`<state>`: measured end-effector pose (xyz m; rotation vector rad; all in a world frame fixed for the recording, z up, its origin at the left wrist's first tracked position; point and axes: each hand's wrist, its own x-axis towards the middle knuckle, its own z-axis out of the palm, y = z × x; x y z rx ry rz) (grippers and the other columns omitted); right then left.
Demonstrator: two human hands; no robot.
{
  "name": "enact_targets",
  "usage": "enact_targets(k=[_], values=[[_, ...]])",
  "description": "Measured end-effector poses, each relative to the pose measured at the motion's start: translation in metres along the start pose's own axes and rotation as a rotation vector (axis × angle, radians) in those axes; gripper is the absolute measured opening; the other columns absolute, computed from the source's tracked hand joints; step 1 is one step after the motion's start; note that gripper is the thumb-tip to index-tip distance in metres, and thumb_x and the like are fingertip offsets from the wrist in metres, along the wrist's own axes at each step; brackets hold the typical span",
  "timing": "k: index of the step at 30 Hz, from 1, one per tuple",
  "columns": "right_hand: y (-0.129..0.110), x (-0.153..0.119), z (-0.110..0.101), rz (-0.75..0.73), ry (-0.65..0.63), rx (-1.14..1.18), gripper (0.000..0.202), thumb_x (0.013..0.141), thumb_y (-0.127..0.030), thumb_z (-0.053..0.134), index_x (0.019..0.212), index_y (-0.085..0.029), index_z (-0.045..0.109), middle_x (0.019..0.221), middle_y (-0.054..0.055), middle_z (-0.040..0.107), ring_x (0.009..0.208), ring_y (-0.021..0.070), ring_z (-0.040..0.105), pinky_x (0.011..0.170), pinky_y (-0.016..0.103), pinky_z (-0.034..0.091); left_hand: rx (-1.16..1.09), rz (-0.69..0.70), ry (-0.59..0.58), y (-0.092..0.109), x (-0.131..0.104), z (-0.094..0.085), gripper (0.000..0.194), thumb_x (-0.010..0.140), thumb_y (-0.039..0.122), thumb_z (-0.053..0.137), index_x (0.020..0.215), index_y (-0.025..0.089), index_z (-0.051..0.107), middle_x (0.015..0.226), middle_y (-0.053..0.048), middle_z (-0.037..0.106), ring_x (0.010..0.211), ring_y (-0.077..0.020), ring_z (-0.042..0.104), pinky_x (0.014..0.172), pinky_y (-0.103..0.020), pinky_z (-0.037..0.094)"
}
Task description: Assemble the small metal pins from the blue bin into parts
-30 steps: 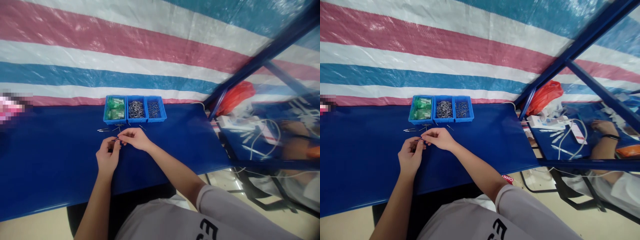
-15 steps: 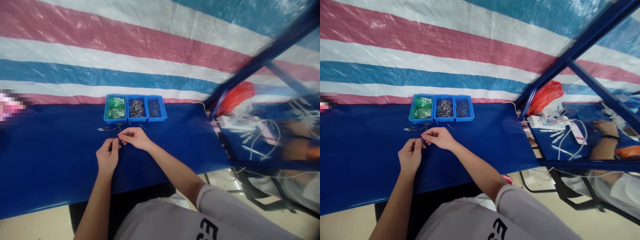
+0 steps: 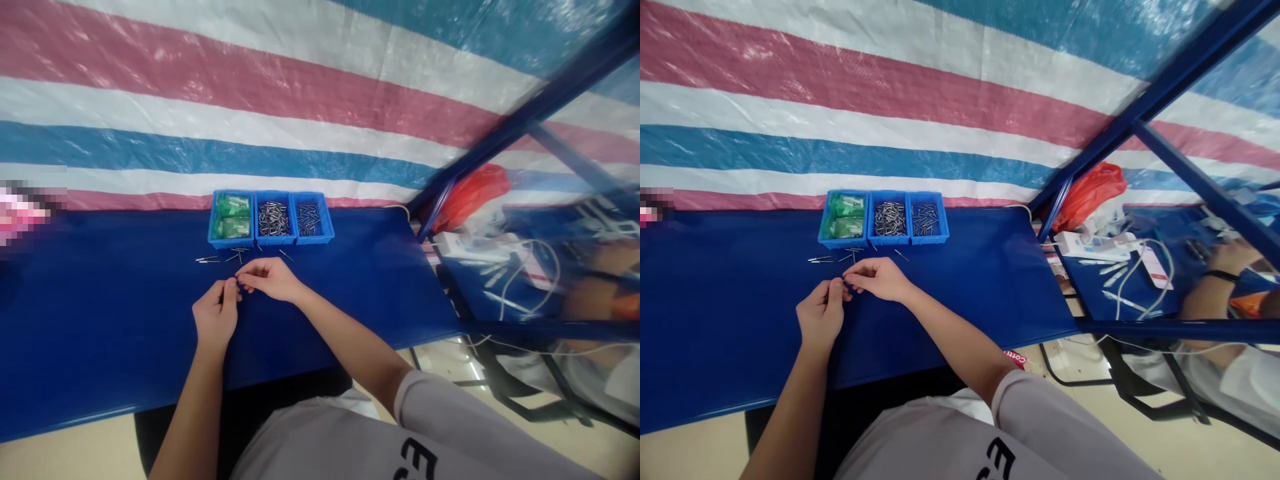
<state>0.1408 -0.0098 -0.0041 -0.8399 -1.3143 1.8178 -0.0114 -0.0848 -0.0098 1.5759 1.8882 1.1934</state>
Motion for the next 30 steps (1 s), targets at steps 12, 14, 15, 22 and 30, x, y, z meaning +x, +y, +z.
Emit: enact_targets(k=[12, 14, 15, 22, 30], values=[[-0.001, -0.001, 0.0, 0.013, -0.019, -0.026, 0.035, 0.075, -0.042, 0.085, 0.093, -0.013, 0.075, 0.078, 0.003, 0.074, 0.064, 0.0104, 0.065, 0.065, 0.026, 0.056, -0.003, -0.002, 0.004, 0.001, 0.0009, -0.0003, 0.04, 0.099, 0.044, 0.05, 0.072, 0.02, 0.067, 0.069, -0.002, 0.071, 0.065, -0.0141, 0.064, 0.064, -0.025, 0.048], [-0.0014, -0.0011, 0.0, 0.015, -0.009, -0.031, 0.034, 0.076, -0.041, 0.084, 0.093, -0.013, 0.075, 0.078, 0.003, 0.074, 0.064, 0.0102, 0.065, 0.066, 0.026, 0.056, -0.001, 0.001, 0.002, 0.0011, 0.0009, -0.0004, 0.041, 0.1, 0.044, 0.049, 0.072, 0.02, 0.067, 0.07, -0.002, 0.071, 0.064, -0.0139, 0.064, 0.064, -0.025, 0.048], [-0.0015, -0.0012, 0.0, 0.015, -0.008, -0.032, 0.034, 0.076, -0.04, 0.084, 0.093, -0.013, 0.075, 0.077, 0.003, 0.074, 0.064, 0.0102, 0.065, 0.066, 0.026, 0.056, -0.002, 0.001, 0.0, 0.0009, 0.0009, -0.0004, 0.04, 0.1, 0.044, 0.049, 0.072, 0.02, 0.067, 0.07, -0.002, 0.071, 0.064, -0.0138, 0.064, 0.064, -0.025, 0.048], [-0.0025, -0.001, -0.0009, -0.009, -0.001, -0.032, 0.029, 0.078, -0.036, 0.083, 0.092, -0.012, 0.075, 0.077, 0.003, 0.074, 0.065, 0.0103, 0.066, 0.066, 0.026, 0.056, -0.007, -0.047, -0.017, -0.0027, 0.0007, 0.002, 0.032, 0.098, 0.046, 0.053, 0.09, 0.02, 0.07, 0.074, -0.001, 0.072, 0.064, -0.0125, 0.064, 0.063, -0.023, 0.049], [-0.0051, -0.0019, -0.0005, -0.008, -0.001, -0.04, 0.021, 0.08, -0.029, 0.08, 0.091, -0.012, 0.075, 0.074, 0.002, 0.073, 0.064, 0.0102, 0.066, 0.065, 0.025, 0.055, -0.005, -0.064, -0.001, -0.0046, 0.001, 0.0038, 0.031, 0.097, 0.047, 0.055, 0.097, 0.02, 0.07, 0.073, -0.001, 0.072, 0.068, -0.0126, 0.067, 0.067, -0.022, 0.051]])
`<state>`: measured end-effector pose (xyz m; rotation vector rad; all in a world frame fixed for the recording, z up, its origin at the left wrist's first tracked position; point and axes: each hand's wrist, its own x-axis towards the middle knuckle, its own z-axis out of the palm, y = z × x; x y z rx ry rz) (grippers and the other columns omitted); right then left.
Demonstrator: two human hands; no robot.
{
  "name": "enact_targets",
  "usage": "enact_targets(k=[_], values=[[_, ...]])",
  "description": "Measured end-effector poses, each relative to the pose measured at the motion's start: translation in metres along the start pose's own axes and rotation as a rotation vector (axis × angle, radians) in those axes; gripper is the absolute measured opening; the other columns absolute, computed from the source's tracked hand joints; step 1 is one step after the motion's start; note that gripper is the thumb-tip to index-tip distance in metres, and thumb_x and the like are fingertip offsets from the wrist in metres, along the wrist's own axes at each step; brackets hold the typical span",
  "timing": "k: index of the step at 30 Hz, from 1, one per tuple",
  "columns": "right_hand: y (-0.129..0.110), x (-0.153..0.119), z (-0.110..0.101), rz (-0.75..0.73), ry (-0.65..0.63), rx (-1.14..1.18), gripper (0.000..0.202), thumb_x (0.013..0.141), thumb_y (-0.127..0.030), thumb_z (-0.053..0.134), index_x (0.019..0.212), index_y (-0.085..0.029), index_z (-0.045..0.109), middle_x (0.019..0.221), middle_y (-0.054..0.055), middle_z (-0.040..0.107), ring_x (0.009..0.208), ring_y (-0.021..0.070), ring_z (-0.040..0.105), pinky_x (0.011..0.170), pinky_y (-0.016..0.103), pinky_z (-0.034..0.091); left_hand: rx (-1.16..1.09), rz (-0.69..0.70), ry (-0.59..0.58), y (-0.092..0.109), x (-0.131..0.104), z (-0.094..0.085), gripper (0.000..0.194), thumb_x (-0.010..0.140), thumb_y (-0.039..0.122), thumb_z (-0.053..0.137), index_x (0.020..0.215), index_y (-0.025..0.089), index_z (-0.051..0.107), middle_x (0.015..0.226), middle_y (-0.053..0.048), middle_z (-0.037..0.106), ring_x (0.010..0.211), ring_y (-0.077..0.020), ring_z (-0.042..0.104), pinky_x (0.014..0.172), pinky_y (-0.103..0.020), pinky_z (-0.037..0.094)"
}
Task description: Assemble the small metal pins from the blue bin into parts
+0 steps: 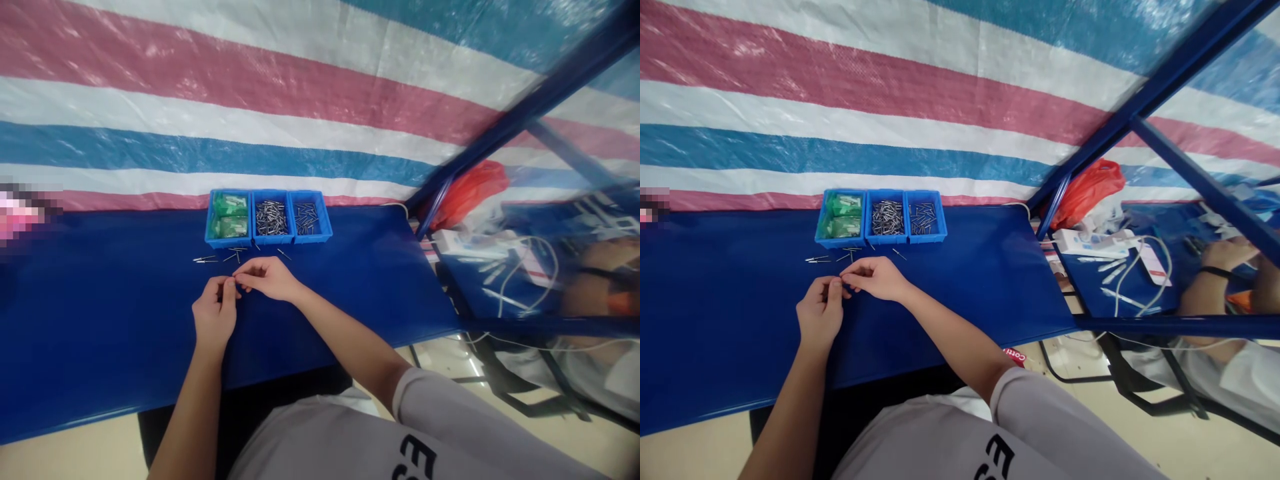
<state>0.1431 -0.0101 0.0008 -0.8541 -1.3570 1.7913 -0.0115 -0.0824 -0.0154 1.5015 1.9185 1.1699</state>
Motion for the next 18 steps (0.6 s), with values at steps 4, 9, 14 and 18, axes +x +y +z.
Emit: enact_targets(k=[4, 9, 14, 18], values=[[-0.0003, -0.0002, -0.0002, -0.004, -0.001, -0.005, 0.023, 0.08, -0.031, 0.081, 0.092, -0.012, 0.075, 0.075, 0.002, 0.073, 0.064, 0.0102, 0.066, 0.065, 0.024, 0.055, 0.014, 0.008, -0.009, 0.0011, -0.0001, -0.0008, 0.03, 0.097, 0.046, 0.055, 0.096, 0.02, 0.07, 0.074, -0.001, 0.072, 0.067, -0.0119, 0.066, 0.066, -0.021, 0.05], [-0.0023, -0.0007, -0.0002, 0.007, 0.002, -0.02, 0.024, 0.08, -0.031, 0.081, 0.092, -0.012, 0.075, 0.075, 0.002, 0.073, 0.064, 0.0098, 0.066, 0.063, 0.023, 0.054, 0.033, -0.003, -0.013, 0.0009, -0.0009, -0.0014, 0.03, 0.098, 0.046, 0.054, 0.097, 0.02, 0.07, 0.074, 0.0, 0.072, 0.067, -0.0113, 0.066, 0.067, -0.021, 0.05], [-0.0029, -0.0013, 0.0003, 0.009, -0.005, -0.012, 0.022, 0.08, -0.029, 0.081, 0.092, -0.012, 0.075, 0.076, 0.002, 0.073, 0.065, 0.0105, 0.066, 0.066, 0.025, 0.055, 0.035, 0.004, -0.007, 0.0012, -0.0004, -0.0012, 0.03, 0.098, 0.046, 0.054, 0.096, 0.02, 0.07, 0.074, 0.0, 0.072, 0.068, -0.0114, 0.066, 0.066, -0.021, 0.049], [-0.0012, -0.0009, 0.0001, 0.017, 0.002, -0.017, 0.023, 0.08, -0.031, 0.081, 0.092, -0.012, 0.075, 0.077, 0.002, 0.073, 0.065, 0.0104, 0.065, 0.067, 0.026, 0.055, 0.036, 0.011, -0.007, 0.0006, 0.0002, -0.0008, 0.031, 0.097, 0.046, 0.054, 0.096, 0.02, 0.07, 0.074, 0.0, 0.072, 0.068, -0.012, 0.067, 0.066, -0.021, 0.05]])
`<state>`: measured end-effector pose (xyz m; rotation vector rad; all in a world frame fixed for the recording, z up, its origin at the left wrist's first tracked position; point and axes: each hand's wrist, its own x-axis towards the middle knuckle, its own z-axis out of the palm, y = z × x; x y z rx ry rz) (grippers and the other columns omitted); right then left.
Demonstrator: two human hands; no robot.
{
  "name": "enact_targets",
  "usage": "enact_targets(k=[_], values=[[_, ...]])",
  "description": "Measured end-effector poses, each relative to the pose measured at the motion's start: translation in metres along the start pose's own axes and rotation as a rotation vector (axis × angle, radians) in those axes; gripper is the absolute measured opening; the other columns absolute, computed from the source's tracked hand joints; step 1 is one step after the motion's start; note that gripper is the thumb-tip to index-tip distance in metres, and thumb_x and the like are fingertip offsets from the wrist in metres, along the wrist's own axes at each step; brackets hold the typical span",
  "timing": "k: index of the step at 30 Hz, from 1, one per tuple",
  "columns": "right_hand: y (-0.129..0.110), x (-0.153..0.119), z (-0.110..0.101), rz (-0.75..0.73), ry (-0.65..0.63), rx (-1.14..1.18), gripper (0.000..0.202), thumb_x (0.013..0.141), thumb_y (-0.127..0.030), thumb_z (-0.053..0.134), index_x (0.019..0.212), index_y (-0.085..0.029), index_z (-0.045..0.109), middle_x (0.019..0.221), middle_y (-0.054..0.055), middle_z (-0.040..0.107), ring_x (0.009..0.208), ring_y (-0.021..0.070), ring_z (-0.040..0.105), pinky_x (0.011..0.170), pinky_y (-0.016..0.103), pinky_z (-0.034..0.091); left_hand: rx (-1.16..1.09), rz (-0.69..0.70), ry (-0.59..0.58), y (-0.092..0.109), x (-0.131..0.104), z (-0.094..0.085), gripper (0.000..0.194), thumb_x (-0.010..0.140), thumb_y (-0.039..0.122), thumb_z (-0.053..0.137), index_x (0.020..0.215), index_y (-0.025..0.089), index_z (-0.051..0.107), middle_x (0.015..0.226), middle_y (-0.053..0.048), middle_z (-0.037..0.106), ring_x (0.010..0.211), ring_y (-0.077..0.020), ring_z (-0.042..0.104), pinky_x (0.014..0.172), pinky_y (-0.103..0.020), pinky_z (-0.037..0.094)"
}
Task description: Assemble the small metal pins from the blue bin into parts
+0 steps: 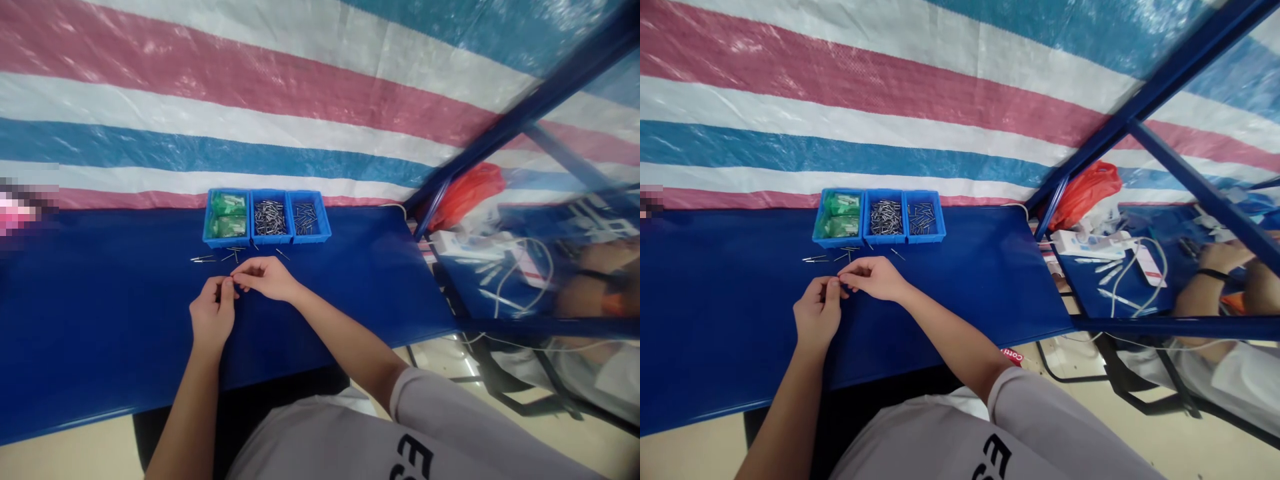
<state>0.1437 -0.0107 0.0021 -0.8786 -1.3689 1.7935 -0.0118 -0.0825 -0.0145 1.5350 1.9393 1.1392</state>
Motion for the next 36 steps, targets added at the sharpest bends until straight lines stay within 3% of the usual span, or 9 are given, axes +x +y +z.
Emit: enact_targets(k=[28, 36], values=[[0.0032, 0.0, 0.0, -0.001, -0.019, -0.031, 0.025, 0.081, -0.033, 0.08, 0.093, -0.012, 0.075, 0.077, 0.003, 0.073, 0.066, 0.0105, 0.065, 0.067, 0.025, 0.056, -0.013, -0.013, 0.001, 0.0009, 0.0008, 0.0006, 0.031, 0.098, 0.046, 0.054, 0.096, 0.02, 0.07, 0.073, -0.001, 0.072, 0.068, -0.0124, 0.068, 0.067, -0.022, 0.052], [0.0003, 0.0, 0.0001, 0.009, 0.004, -0.04, 0.023, 0.081, -0.033, 0.08, 0.092, -0.013, 0.075, 0.075, 0.002, 0.073, 0.065, 0.0104, 0.066, 0.067, 0.025, 0.056, -0.041, -0.005, 0.015, -0.0009, -0.0004, 0.0021, 0.03, 0.097, 0.045, 0.056, 0.104, 0.019, 0.069, 0.077, -0.002, 0.073, 0.074, -0.0136, 0.071, 0.073, -0.023, 0.055]])
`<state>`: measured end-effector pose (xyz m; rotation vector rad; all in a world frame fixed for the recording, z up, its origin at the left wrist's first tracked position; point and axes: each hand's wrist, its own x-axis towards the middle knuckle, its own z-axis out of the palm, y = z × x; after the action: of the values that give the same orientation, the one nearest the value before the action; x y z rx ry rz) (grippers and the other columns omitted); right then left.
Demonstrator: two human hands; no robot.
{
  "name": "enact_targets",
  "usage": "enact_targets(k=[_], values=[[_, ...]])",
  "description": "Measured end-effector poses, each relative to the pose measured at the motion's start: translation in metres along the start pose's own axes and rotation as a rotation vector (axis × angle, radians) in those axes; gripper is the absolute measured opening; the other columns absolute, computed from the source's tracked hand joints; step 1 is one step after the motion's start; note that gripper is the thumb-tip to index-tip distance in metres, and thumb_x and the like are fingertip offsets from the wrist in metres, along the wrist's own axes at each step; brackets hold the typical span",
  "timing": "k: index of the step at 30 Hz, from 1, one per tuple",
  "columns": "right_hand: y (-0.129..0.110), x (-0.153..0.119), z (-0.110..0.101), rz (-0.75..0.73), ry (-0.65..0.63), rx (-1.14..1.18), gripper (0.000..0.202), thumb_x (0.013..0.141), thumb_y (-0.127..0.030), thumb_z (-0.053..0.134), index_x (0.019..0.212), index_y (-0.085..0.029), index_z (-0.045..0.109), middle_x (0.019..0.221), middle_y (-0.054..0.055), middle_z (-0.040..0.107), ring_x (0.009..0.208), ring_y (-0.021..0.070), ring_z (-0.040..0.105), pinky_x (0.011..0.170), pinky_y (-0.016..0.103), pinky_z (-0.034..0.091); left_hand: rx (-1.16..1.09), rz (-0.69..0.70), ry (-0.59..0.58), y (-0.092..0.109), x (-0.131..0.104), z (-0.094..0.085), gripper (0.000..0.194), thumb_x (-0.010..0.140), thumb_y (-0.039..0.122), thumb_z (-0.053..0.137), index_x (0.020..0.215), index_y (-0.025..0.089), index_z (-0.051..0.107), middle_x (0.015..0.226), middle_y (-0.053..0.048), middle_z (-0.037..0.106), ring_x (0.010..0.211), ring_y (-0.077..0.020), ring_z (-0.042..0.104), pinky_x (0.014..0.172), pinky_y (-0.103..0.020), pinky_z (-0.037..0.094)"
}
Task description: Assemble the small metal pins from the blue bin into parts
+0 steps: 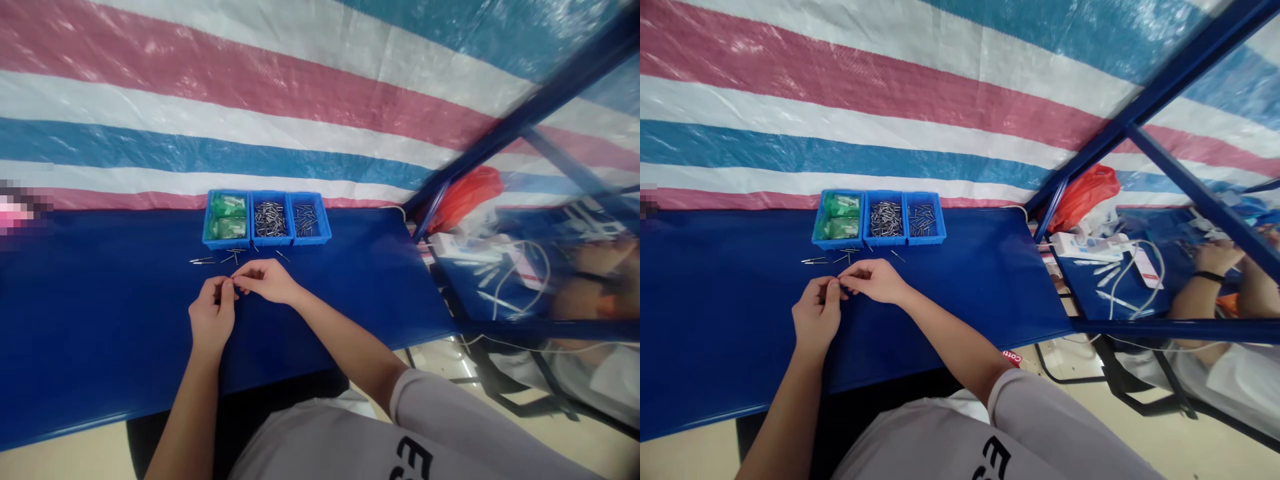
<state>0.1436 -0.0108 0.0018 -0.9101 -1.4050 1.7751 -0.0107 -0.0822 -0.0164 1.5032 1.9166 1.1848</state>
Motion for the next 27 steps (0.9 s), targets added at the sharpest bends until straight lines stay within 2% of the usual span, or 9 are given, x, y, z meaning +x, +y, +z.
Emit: enact_targets(k=[16, 27], values=[[-0.001, 0.0003, -0.0002, -0.007, 0.004, 0.025, 0.02, 0.082, -0.029, 0.08, 0.092, -0.012, 0.076, 0.077, 0.003, 0.073, 0.066, 0.0104, 0.066, 0.068, 0.026, 0.056, 0.011, -0.013, -0.007, -0.0002, 0.0001, 0.0006, 0.03, 0.097, 0.045, 0.056, 0.107, 0.02, 0.069, 0.078, -0.001, 0.073, 0.074, -0.0133, 0.071, 0.074, -0.023, 0.055], [-0.0024, -0.0002, -0.0001, -0.001, 0.006, 0.01, 0.024, 0.079, -0.033, 0.082, 0.092, -0.013, 0.076, 0.078, 0.003, 0.074, 0.066, 0.0099, 0.065, 0.066, 0.024, 0.056, 0.047, -0.004, -0.015, -0.0004, 0.0008, 0.0001, 0.03, 0.097, 0.044, 0.055, 0.106, 0.02, 0.07, 0.077, -0.002, 0.074, 0.074, -0.0143, 0.071, 0.072, -0.024, 0.054]])
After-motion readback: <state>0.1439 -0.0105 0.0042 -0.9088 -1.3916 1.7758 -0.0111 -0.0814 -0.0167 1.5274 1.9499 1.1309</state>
